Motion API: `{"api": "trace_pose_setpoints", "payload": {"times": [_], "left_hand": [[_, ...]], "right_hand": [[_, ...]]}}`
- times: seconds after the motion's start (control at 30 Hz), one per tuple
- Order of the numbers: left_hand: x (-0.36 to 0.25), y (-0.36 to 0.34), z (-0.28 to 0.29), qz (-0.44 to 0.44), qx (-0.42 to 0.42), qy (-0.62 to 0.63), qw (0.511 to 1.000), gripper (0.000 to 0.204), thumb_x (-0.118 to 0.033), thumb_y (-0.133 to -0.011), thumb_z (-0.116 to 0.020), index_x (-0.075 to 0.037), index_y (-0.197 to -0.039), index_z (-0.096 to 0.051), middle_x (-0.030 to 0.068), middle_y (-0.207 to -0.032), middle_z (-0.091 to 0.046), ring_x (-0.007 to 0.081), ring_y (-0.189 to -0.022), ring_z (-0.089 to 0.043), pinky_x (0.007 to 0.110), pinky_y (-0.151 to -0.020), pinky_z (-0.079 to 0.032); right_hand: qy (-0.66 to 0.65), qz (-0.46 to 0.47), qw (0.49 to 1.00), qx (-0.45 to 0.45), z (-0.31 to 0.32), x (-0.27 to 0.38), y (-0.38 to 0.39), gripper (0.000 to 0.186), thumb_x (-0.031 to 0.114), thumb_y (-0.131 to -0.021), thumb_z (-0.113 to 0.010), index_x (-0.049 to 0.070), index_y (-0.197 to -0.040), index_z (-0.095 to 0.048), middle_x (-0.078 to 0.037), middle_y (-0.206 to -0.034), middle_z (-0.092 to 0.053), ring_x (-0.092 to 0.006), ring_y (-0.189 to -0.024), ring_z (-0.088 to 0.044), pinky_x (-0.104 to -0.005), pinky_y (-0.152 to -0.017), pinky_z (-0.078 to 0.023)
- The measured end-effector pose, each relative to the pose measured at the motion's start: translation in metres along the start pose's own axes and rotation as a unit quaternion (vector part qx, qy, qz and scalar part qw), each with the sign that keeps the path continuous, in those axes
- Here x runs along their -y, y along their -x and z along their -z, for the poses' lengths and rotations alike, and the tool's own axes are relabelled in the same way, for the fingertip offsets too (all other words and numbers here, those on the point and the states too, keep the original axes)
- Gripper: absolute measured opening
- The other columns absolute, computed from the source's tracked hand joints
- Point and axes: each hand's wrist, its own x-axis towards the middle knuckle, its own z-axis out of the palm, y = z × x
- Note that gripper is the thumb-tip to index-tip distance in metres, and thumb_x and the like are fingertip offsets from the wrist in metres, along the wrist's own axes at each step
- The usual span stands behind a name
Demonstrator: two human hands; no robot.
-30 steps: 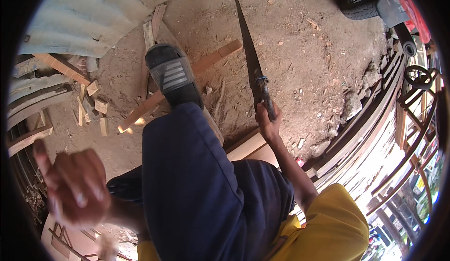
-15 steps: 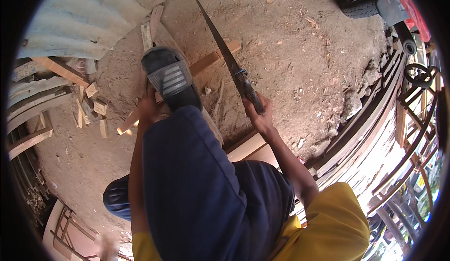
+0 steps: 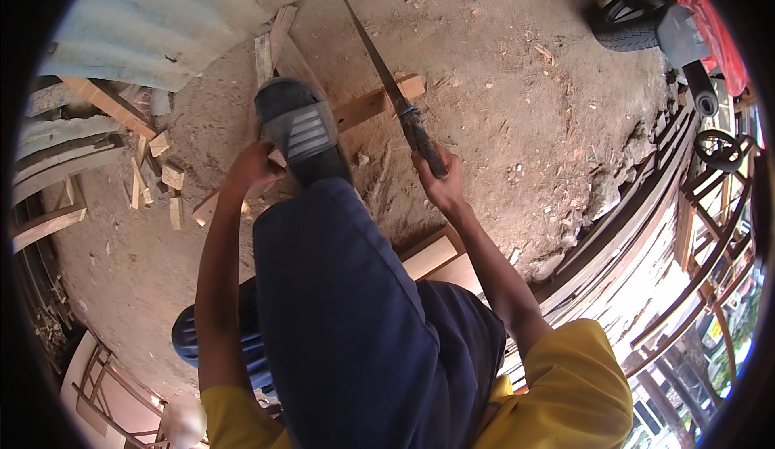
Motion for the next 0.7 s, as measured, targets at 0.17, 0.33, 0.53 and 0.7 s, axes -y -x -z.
{"api": "trace_pose_setpoints", "payload": {"times": [0.17, 0.33, 0.53, 0.7], "left_hand": [[0.008, -0.001, -0.029, -0.081, -0.141, 0.058, 0.985, 0.056, -0.015, -0.063, -0.076, -0.003, -0.114, -0.056, 0.0205, -0.103, -0.065, 0.0304, -0.083, -0.067, 0.040, -0.075, -0.052], [0.011, 0.007, -0.063, -0.033, -0.281, 0.011, 0.959, 0.053, -0.020, -0.065, -0.076, -0.008, -0.111, -0.052, 0.0189, -0.098, -0.065, 0.0359, -0.085, -0.065, 0.046, -0.074, -0.051], [0.000, 0.005, -0.039, 0.023, -0.172, 0.062, 0.983, 0.059, -0.022, -0.066, -0.076, -0.010, -0.119, -0.051, 0.0192, -0.094, -0.066, 0.0369, -0.088, -0.064, 0.046, -0.075, -0.051], [0.006, 0.002, -0.035, -0.002, -0.168, 0.061, 0.984, 0.063, -0.022, -0.065, -0.076, -0.010, -0.123, -0.052, 0.0186, -0.093, -0.067, 0.0359, -0.087, -0.065, 0.045, -0.076, -0.052]], "right_hand": [[-0.008, -0.012, 1.000, 0.022, 0.002, -0.002, -0.006, 0.021, 0.020, -0.085, -0.058, -0.001, -0.082, -0.057, -0.009, -0.060, -0.052, -0.0132, -0.057, -0.051, -0.0319, -0.055, -0.043], [-0.006, 0.018, 1.000, 0.020, -0.010, -0.002, -0.017, 0.022, 0.019, -0.086, -0.060, 0.001, -0.076, -0.053, 0.000, -0.060, -0.047, -0.0077, -0.056, -0.041, -0.0285, -0.050, -0.035], [-0.019, 0.021, 0.999, 0.035, 0.002, -0.037, -0.001, 0.020, 0.021, -0.087, -0.060, 0.000, -0.086, -0.058, -0.003, -0.063, -0.051, -0.0092, -0.058, -0.048, -0.0281, -0.053, -0.041], [-0.024, -0.043, 0.997, 0.056, 0.019, -0.019, 0.027, 0.021, 0.021, -0.088, -0.058, 0.000, -0.088, -0.058, -0.001, -0.065, -0.051, -0.0073, -0.060, -0.047, -0.0266, -0.053, -0.039]]}}
